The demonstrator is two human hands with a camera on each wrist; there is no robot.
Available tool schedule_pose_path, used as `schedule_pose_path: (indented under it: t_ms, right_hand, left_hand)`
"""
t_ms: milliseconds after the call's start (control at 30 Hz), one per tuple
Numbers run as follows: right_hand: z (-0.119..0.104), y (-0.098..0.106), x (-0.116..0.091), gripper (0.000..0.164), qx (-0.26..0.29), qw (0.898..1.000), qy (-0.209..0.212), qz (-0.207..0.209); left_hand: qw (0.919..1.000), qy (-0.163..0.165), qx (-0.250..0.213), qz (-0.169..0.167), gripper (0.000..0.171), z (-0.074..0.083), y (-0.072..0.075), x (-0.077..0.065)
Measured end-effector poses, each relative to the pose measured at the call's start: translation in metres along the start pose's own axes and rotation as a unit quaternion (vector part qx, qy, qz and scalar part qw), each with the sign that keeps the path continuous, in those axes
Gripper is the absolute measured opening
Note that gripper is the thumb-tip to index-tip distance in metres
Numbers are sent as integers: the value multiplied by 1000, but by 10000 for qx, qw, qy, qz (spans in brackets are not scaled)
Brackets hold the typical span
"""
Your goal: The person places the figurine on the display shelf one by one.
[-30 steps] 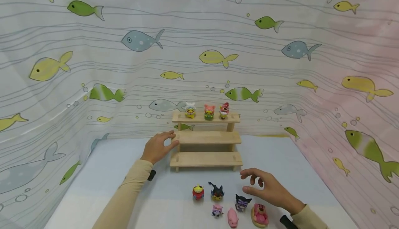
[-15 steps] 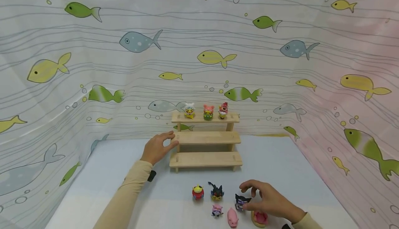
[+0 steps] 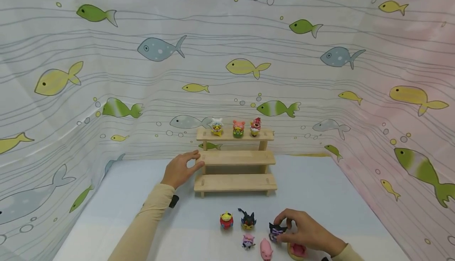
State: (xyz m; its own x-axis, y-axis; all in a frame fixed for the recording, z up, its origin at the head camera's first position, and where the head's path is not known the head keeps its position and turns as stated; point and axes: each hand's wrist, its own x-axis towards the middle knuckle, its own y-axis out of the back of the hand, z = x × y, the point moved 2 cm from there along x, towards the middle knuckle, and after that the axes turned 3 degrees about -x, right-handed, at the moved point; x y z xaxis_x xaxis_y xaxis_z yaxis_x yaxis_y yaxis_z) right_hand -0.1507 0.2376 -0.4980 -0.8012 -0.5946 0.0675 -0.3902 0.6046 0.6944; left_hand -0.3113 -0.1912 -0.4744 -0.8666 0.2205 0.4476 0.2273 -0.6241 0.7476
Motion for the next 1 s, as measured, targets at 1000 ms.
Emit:
schedule_pose_path:
  t_ms: [1000]
  right_hand:
    - [-1, -3, 12, 40, -1073, 9918, -686, -107]
  left_hand:
    - [9999, -80, -80, 32, 51, -1, -1, -1]
